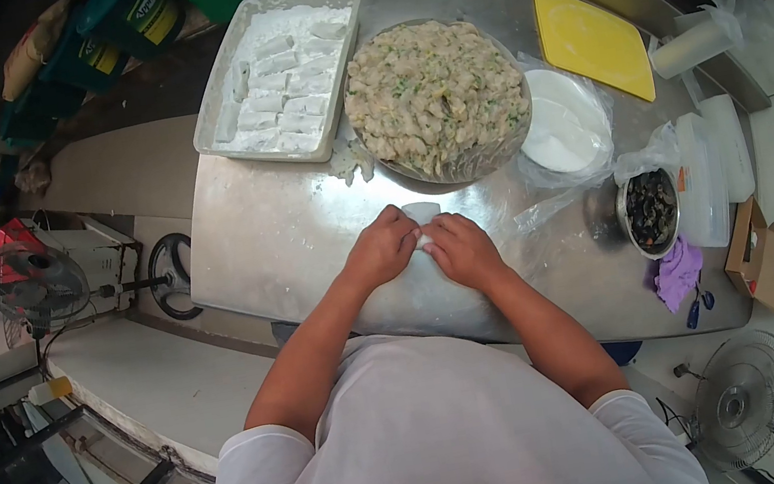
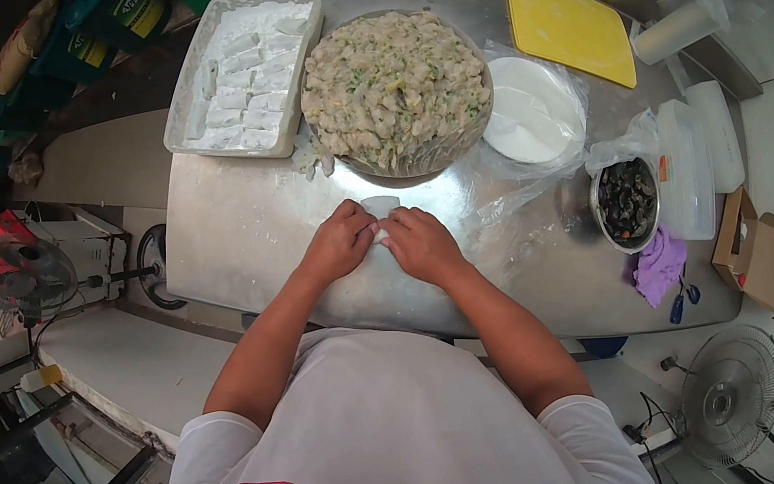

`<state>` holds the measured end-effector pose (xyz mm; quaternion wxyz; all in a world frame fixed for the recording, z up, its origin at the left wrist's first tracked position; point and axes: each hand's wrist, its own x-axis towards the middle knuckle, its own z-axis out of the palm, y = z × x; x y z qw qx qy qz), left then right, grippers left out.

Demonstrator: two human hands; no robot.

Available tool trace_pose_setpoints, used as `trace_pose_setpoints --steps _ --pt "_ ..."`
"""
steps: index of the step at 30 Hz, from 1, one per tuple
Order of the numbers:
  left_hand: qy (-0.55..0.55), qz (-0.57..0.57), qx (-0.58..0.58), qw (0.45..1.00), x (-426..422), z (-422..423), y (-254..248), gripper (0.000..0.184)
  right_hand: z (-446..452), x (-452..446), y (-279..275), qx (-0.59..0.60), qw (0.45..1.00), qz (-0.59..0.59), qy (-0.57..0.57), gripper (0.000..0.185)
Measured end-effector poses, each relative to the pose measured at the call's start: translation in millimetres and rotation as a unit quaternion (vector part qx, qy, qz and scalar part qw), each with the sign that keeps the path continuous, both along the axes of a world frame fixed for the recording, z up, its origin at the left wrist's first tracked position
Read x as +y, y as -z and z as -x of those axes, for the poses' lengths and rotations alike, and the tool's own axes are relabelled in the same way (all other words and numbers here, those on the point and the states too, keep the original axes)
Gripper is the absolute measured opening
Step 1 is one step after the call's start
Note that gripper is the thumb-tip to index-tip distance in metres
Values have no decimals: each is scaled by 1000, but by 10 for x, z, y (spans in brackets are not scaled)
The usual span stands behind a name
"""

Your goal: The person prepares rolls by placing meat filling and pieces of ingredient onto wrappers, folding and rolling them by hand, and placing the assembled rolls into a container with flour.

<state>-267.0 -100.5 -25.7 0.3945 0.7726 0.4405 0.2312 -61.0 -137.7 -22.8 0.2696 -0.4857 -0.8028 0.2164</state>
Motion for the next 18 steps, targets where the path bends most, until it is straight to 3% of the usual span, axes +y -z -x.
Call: trace_pose_setpoints --steps 4,6,10,13,18 --pt "-10 -33 0 999 -98 -8 48 19 -8 20 45 -28 1000 3 -7 26" --pt "30 -140 7 990 -168 51 23 29 -11 34 23 -51 998 37 -15 29" --pt "47 -117 58 990 -134 104 66 40 17 47 -42 -43 998 39 -7 30" --pt "44 -107 63 991 -125 103 58 39 29 -29 -36 -16 999 -44 1 30" --pt "19 -129 -19 991 -158 56 -42 36 19 -60 1 -78 996 -30 -1 32"
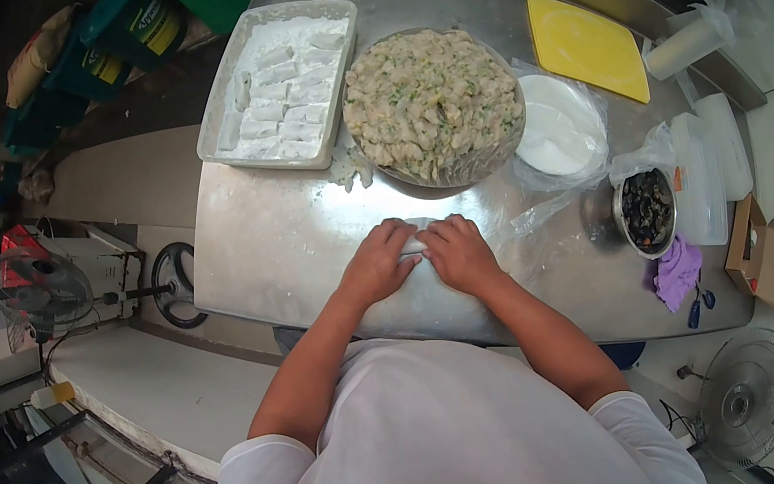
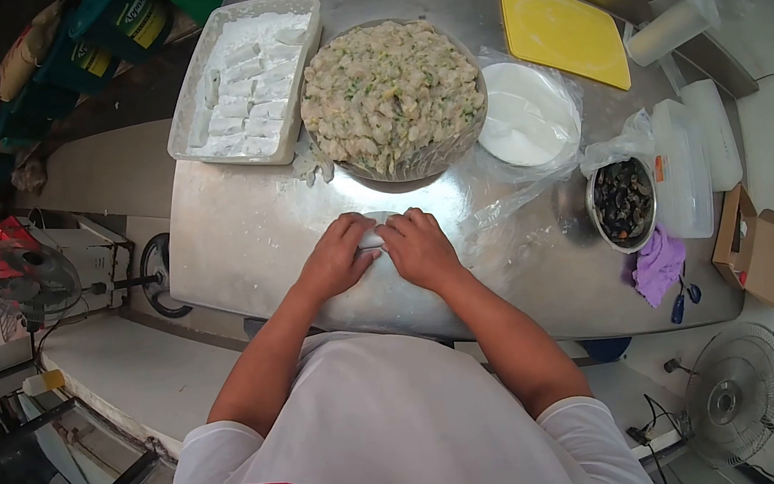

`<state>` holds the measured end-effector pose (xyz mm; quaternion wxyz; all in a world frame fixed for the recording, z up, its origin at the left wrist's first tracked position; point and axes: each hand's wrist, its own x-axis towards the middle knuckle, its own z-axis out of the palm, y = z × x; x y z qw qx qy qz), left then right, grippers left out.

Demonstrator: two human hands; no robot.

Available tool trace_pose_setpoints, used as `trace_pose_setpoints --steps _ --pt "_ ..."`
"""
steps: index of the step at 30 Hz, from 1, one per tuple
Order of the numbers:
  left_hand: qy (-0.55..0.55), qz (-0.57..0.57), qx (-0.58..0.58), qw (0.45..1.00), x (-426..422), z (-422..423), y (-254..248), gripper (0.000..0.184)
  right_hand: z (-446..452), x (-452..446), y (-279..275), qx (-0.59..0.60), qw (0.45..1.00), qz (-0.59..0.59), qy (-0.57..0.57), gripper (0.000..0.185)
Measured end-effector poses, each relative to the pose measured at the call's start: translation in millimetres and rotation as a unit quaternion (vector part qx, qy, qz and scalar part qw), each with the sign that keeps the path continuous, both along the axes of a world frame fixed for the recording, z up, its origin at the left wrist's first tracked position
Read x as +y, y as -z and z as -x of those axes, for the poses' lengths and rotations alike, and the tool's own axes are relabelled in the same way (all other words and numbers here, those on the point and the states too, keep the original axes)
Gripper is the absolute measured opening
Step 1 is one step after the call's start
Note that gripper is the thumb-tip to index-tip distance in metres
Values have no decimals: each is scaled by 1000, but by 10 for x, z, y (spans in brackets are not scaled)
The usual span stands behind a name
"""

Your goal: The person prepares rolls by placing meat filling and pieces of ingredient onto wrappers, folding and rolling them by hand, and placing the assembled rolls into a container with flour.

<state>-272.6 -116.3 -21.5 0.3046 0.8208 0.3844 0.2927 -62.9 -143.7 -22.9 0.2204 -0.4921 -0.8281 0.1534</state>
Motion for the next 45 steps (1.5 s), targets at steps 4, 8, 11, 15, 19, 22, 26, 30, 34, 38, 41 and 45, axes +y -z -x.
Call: trace_pose_setpoints --steps 4,8,11,15,19,22,26,30,34,38,41,45 --pt "17 31 86 996 -14 41 93 37 -6 13 1 11 1000 -2 -8 33" --pt "-28 68 93 993 -56 14 20 47 2 -6 52 40 999 0 -11 29" --pt "-118 230 72 963 -122 -81 -124 51 38 -23 32 60 997 39 2 27" --pt "-233 483 -183 824 -318 -249 -52 54 205 -57 -16 195 949 226 104 26" --pt "-169 530 -456 695 -269 -164 -104 46 364 -88 -369 303 895 286 158 28" --pt "-142 526 -516 662 -181 -9 -316 42 373 42 -681 307 904 271 120 32" --pt "-136 499 -556 651 -85 163 -445 45 207 486 -737 116 993 -15 -32 48" --pt "-110 477 -586 646 -25 232 -490 49 153 1218 -801 -41 986 -121 108 53" --pt "-89 482 -590 642 -25 249 -503 53 42 1450 -652 -166 970 -116 138 53" --pt "-89 477 -599 637 -25 251 -498 58 166 1147 -860 -42 992 -67 98 52" --pt "-81 488 -591 637 -4 190 -452 53 338 788 -878 215 972 74 -58 46" --pt "-80 464 -622 626 36 57 -306 51 570 316 -708 352 906 233 -42 57"
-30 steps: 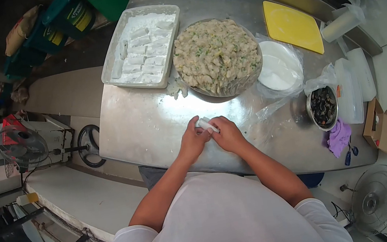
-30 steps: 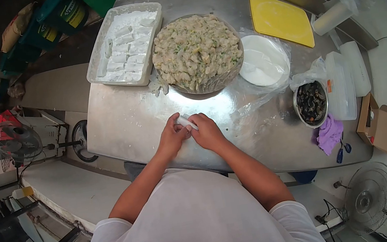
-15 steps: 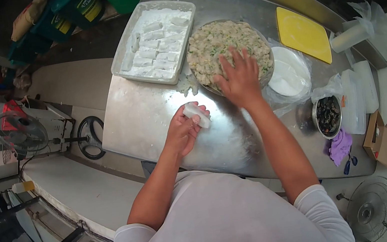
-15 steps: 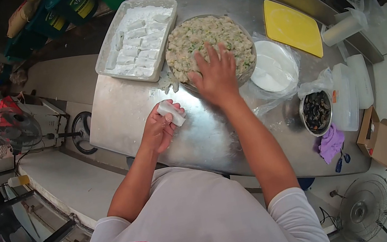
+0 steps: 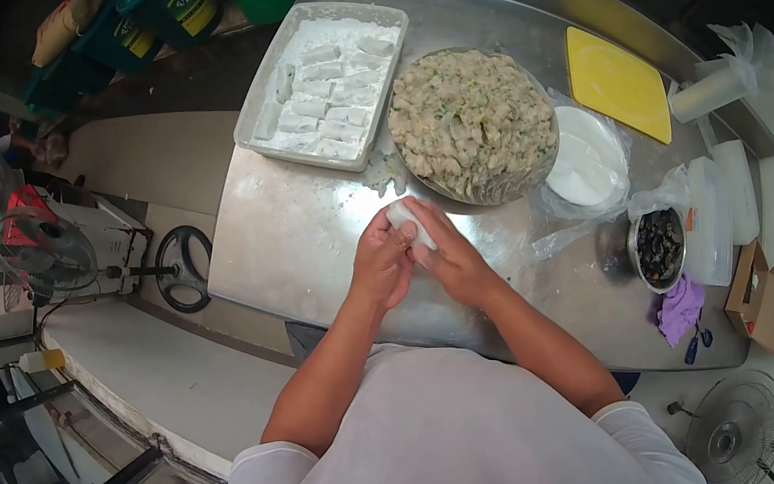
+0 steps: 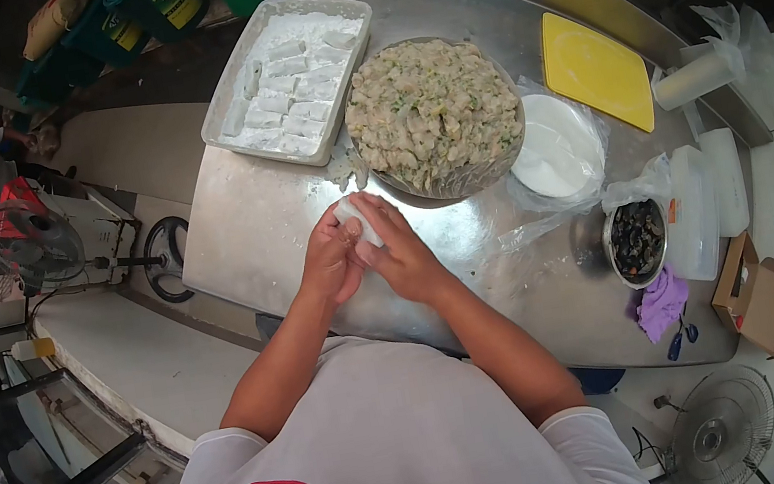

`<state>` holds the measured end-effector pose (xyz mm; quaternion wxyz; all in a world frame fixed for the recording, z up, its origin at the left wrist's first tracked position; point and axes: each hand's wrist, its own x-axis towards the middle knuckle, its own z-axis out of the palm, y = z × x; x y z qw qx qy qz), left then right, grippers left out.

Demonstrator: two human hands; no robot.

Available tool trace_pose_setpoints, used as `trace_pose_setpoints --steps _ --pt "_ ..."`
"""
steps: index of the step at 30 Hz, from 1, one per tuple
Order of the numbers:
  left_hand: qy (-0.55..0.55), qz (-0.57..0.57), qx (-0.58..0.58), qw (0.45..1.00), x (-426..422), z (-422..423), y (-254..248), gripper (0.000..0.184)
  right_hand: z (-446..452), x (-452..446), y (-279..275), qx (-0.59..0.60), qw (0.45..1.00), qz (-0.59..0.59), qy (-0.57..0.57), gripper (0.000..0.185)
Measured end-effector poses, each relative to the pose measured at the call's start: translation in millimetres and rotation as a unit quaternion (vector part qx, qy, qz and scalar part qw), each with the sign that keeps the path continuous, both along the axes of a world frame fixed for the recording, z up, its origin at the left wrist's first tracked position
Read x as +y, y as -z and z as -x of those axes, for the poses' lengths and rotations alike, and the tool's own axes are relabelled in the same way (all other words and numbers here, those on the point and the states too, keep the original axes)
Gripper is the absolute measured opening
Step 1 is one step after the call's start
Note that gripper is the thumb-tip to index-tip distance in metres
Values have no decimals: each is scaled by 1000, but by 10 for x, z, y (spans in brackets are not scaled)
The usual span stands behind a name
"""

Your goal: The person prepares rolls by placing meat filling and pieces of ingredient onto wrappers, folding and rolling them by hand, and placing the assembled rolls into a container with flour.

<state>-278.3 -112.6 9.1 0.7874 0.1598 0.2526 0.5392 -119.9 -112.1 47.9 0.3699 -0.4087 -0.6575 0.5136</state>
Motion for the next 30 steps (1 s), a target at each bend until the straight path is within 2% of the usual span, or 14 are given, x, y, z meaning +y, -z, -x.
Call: trace_pose_setpoints --steps 3,5,7,11,13,15,17,19,21,23,25,27,28,30 --pt "-77 62 19 995 49 -3 -165 46 -137 -218 82 -24 999 -21 -30 67" --pt "-106 69 36 991 99 101 -140 43 -296 -391 52 -40 999 -6 -37 57" --pt "-115 88 48 988 195 236 -266 41 -479 -558 105 -117 990 51 -52 40" --pt "-79 94 97 988 607 619 -399 40 -717 -790 72 -112 992 58 33 25" --pt "14 109 262 959 1002 784 -472 45 -837 -863 121 -102 988 76 90 23" --pt "70 -52 483 871 1491 893 -451 52 -911 -895 93 -124 984 70 107 22" --pt "68 -258 675 688 2004 974 -576 63 -967 -915 64 -146 979 63 125 21" --pt "67 -360 759 538 2476 988 -818 73 -1005 -946 38 -192 973 18 126 20" --pt "67 -381 804 452 2853 948 -1074 72 -1010 -998 -14 -197 970 15 144 20" --pt "-16 -506 779 371 3298 1070 -969 65 -1048 -1068 -41 -202 966 14 162 20" --pt "-77 -544 759 350 3345 964 -1160 44 -1094 -1154 -41 -197 960 33 195 18" --pt "-71 -427 752 498 3123 699 -1325 39 -1170 -1238 18 -186 956 29 226 18" --pt "-63 -434 748 499 2980 535 -1314 39 -1208 -1289 60 -175 952 21 249 17" --pt "-40 -405 718 565 2687 160 -1259 33 -1282 -1340 146 -169 948 16 271 16"
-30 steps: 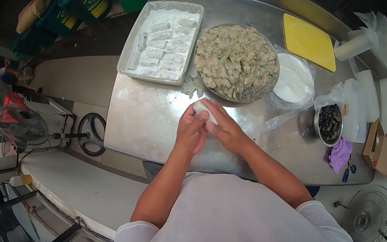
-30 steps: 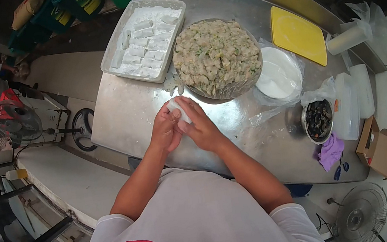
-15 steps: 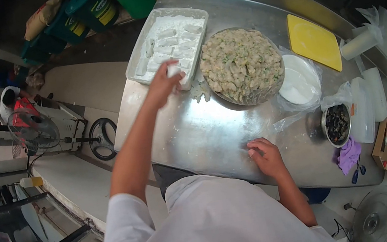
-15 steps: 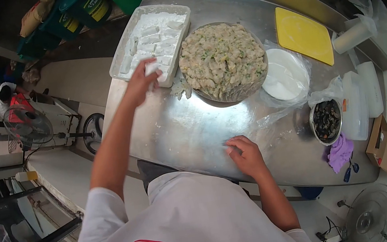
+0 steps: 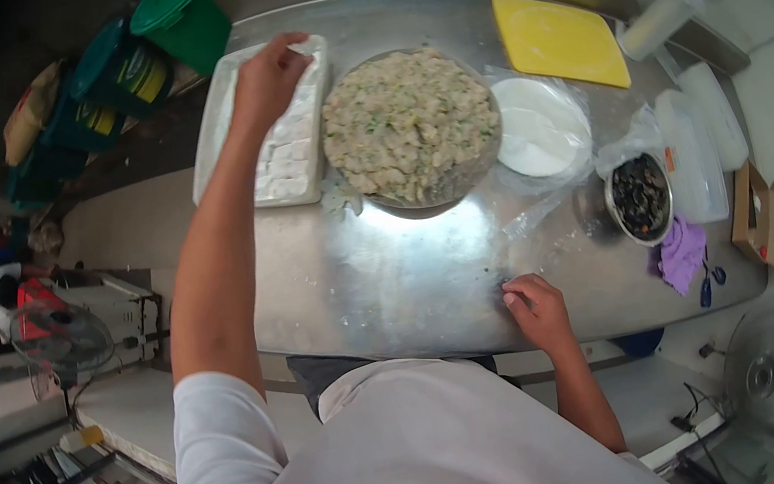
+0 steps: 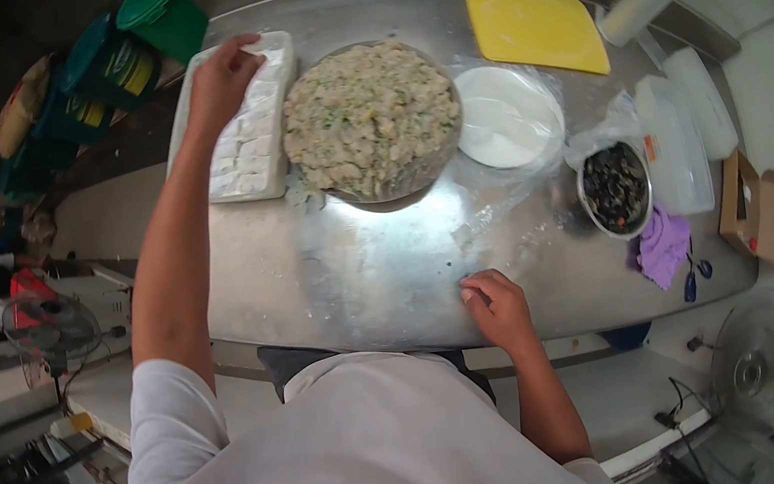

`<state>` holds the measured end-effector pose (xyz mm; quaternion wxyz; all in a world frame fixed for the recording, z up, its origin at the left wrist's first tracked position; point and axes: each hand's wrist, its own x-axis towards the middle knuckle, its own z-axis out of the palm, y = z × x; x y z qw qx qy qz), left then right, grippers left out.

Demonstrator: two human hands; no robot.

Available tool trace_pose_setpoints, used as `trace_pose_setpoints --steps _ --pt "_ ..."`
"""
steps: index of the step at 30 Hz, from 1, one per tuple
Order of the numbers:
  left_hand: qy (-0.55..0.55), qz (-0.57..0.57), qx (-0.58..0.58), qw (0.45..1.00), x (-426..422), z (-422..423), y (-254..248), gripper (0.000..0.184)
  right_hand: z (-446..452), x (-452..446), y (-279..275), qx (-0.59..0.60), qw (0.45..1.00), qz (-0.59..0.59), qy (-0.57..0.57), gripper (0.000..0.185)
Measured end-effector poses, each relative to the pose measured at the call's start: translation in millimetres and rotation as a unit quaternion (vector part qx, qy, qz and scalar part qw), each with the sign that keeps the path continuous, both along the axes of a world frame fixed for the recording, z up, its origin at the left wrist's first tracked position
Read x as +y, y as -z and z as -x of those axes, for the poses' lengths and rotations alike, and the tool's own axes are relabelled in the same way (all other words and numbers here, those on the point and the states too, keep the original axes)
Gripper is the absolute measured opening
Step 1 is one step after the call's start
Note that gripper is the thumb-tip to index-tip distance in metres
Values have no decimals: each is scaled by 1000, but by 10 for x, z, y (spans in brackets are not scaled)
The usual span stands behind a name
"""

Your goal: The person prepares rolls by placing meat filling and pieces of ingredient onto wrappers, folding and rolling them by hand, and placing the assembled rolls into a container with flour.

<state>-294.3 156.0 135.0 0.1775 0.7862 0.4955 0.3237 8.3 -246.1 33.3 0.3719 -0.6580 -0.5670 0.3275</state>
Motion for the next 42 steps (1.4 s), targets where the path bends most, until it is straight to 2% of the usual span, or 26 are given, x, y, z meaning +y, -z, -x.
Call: trace_pose_setpoints --steps 1,3,4,6,8,12,14,15,17,18,20,21,23,24,26,27,28,29,30,31,32,33,35,37,39,42 --pt "39 3 -43 998 -148 -235 121 35 -46 -13 17 1 1000 -13 8 14" --pt "107 98 -91 985 -560 -804 240 34 -119 4 -20 0 999 -28 17 13" --pt "115 206 -68 969 -880 -1128 32 29 -142 16 -43 0 999 -45 14 12" --pt "270 119 -94 951 -1138 -1730 409 24 -180 20 -92 3 998 -58 33 12" --pt "359 128 -11 924 -1319 -2278 650 22 -207 -23 -134 5 996 -69 52 12" --pt "335 111 26 935 -1286 -3003 1438 21 -281 -285 -166 20 993 -75 92 12" --pt "258 61 105 959 -1189 -3080 1646 20 -309 -507 -130 26 991 -57 116 12" --pt "239 34 71 968 -1172 -3094 1657 21 -318 -632 -106 29 989 -56 135 12" --pt "174 58 35 982 -1185 -3161 1676 17 -348 -776 -47 37 985 -55 162 11" --pt "181 63 41 981 -1186 -3200 1665 17 -359 -865 -23 53 982 -28 179 11" --pt "134 202 -29 970 -1130 -3285 1566 13 -390 -972 13 67 979 0 193 11" --pt "135 199 -28 970 -1150 -3289 1465 13 -413 -972 45 62 979 -20 194 10" --pt "173 70 -39 982 -1294 -3216 1233 13 -415 -935 73 60 978 -41 195 9" --pt "175 67 -38 982 -1400 -3120 1095 13 -441 -861 77 89 976 -27 197 9" --pt "287 64 -31 955 -1697 -2755 885 10 -430 -671 94 118 973 -13 198 9" --pt "340 50 -16 939 -1824 -2541 915 9 -327 -500 120 270 929 -18 253 9" --pt "389 37 0 920 -1967 -2304 955 8 -227 -369 143 416 858 -20 299 9" --pt "382 27 22 924 -2180 -2062 892 7 -156 -304 161 418 860 -18 293 9" --pt "384 33 62 921 -2326 -1790 993 8 -92 -238 180 284 926 -51 243 11" --pt "372 57 118 919 -2442 -1511 1024 7 -27 -151 191 145 969 -85 182 13" --pt "350 59 114 928 -2555 -1241 1089 9 69 -79 93 77 981 -120 131 20" --pt "338 61 116 932 -2655 -983 1177 9 161 13 75 81 982 -119 119 20" --pt "304 138 124 934 -2844 -562 1332 13 345 169 62 18 979 -193 -57 27" --pt "272 130 85 950 -3019 -337 1371 15 499 230 322 34 982 -143 -119 35" --pt "242 118 42 962 -3138 -184 1389 17 536 313 510 -106 960 -141 -219 46" --pt "239 89 51 966 -3243 -21 1447 18 547 356 557 -68 973 -78 -205 52"
